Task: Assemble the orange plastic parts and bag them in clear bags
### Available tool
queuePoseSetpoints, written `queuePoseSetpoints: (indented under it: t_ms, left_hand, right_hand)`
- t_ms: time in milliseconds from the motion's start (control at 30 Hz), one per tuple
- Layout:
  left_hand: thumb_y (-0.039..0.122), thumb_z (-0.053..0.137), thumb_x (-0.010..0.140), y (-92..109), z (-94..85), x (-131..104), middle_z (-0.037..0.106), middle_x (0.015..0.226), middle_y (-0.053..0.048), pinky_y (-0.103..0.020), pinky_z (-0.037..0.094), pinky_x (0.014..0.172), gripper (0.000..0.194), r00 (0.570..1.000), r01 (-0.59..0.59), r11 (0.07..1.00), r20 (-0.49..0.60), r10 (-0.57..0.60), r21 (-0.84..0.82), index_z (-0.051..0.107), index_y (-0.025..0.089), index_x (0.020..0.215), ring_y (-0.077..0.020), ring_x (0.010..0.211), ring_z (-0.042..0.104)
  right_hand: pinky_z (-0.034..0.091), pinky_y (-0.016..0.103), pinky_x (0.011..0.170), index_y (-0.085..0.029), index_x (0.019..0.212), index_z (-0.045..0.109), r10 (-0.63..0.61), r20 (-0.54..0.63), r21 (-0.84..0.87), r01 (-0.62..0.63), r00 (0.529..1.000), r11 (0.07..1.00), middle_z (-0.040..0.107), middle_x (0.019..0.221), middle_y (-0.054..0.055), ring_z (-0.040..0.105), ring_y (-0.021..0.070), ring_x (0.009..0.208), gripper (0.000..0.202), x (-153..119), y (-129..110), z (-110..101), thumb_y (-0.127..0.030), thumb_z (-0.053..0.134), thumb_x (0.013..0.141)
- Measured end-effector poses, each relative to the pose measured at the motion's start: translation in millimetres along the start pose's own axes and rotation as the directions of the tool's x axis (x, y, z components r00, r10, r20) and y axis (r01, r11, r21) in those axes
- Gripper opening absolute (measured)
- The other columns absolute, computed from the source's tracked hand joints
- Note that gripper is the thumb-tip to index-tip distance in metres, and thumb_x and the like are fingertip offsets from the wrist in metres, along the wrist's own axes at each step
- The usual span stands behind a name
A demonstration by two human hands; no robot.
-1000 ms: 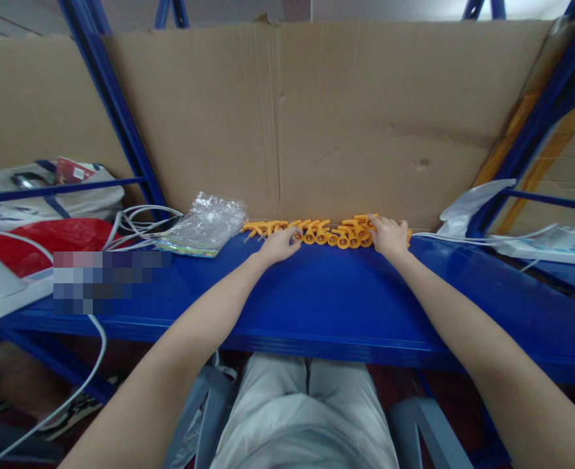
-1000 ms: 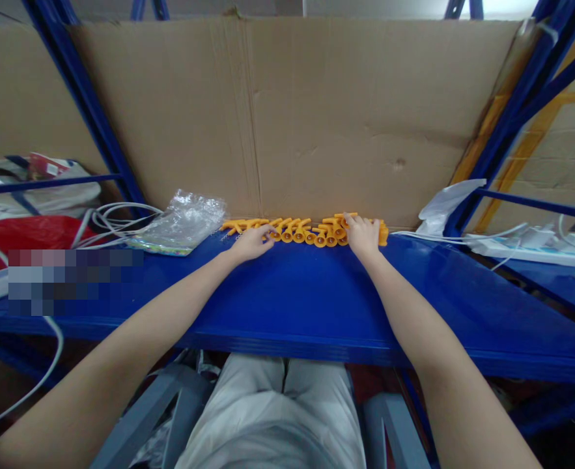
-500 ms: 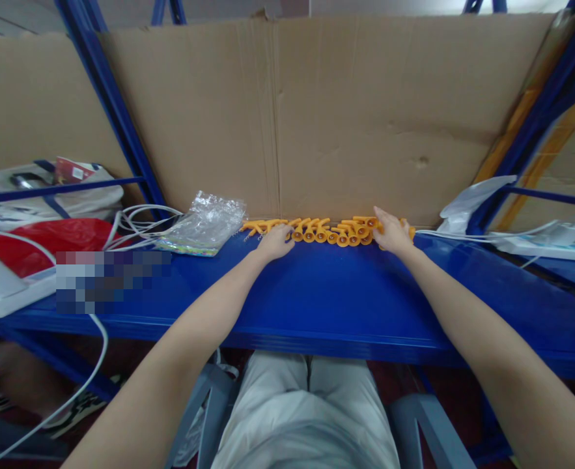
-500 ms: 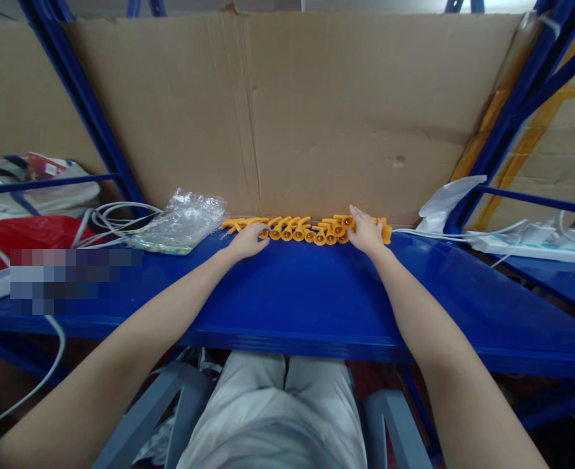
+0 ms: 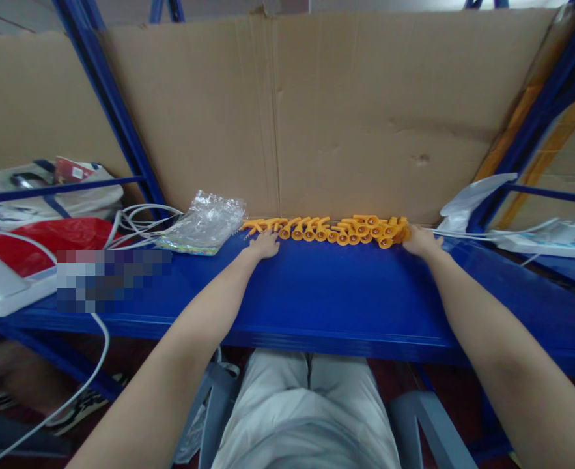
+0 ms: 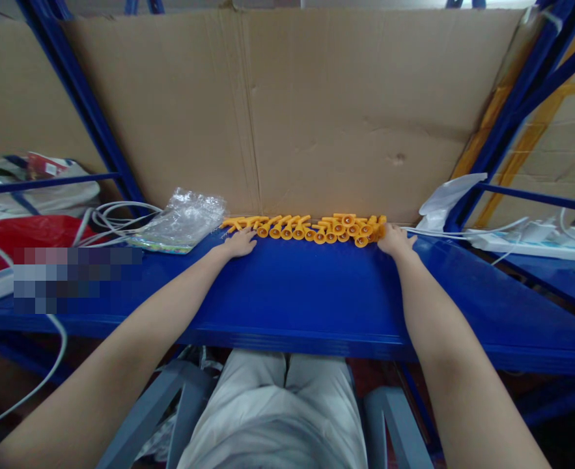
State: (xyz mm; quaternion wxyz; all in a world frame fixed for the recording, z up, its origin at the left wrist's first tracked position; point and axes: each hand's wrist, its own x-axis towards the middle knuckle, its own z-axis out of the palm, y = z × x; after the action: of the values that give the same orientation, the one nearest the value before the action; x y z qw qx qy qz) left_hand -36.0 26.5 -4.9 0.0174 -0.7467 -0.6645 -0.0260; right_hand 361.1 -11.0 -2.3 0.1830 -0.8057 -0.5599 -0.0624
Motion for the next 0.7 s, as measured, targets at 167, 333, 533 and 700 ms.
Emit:
queuePoseSetpoints:
  t_ms: [167, 333, 533, 700]
  left_hand:
    - [0.035, 0.032, 0.095, -1.8, 0.0, 1.9, 0.028, 0.160, -0.011, -0.052, 0.032, 0.113, 0.059, 0.999, 0.015, 1.000, -0.045, -0.014, 0.024, 0.031, 0.023, 0.152, -0.0327, 0.145, 0.027]
    - [0.039, 0.036, 0.092, -4.4, 5.2, 7.6, 0.033, 0.156, -0.012, -0.056, 0.033, 0.111, 0.058, 0.995, 0.055, 0.998, -0.089, -0.053, 0.016, 0.034, 0.029, 0.150, -0.0348, 0.144, 0.030]
    - [0.040, 0.030, 0.094, -1.8, 3.7, 4.1, 0.028, 0.160, -0.013, -0.058, 0.032, 0.111, 0.058, 0.991, 0.124, 0.992, -0.040, -0.125, -0.036, 0.036, 0.023, 0.149, -0.0360, 0.144, 0.029]
    - [0.036, 0.034, 0.092, 0.1, 0.7, 0.8, 0.037, 0.154, -0.017, -0.058, 0.036, 0.109, 0.054, 0.990, 0.118, 0.993, -0.071, -0.120, -0.030, 0.047, 0.019, 0.142, -0.0367, 0.141, 0.035]
  right_hand:
    - [0.045, 0.061, 0.094, -0.017, 0.139, 0.050, 0.030, 0.007, -0.016, -0.030, 1.000, 0.999, 0.050, 0.143, 0.021, 0.047, 0.0395, 0.129, 0.054, 2.6, 0.1, 2.7, -0.035, 0.045, 0.088]
    - [0.042, 0.062, 0.097, -0.018, 0.144, 0.045, 0.023, 0.020, -0.019, -0.023, 1.000, 1.000, 0.046, 0.147, 0.019, 0.044, 0.0392, 0.133, 0.059, 3.8, 2.9, 5.2, -0.034, 0.042, 0.088]
    - [0.043, 0.068, 0.093, -0.023, 0.144, 0.046, -0.030, 0.026, -0.057, 0.032, 0.999, 0.998, 0.046, 0.147, 0.019, 0.046, 0.0417, 0.131, 0.066, 8.9, 9.7, 11.2, -0.026, 0.052, 0.079]
    - [0.045, 0.063, 0.092, -0.022, 0.140, 0.052, 0.022, 0.025, -0.050, -0.021, 0.999, 0.999, 0.052, 0.142, 0.019, 0.049, 0.0396, 0.128, 0.060, 5.5, 5.6, 6.8, -0.026, 0.053, 0.080]
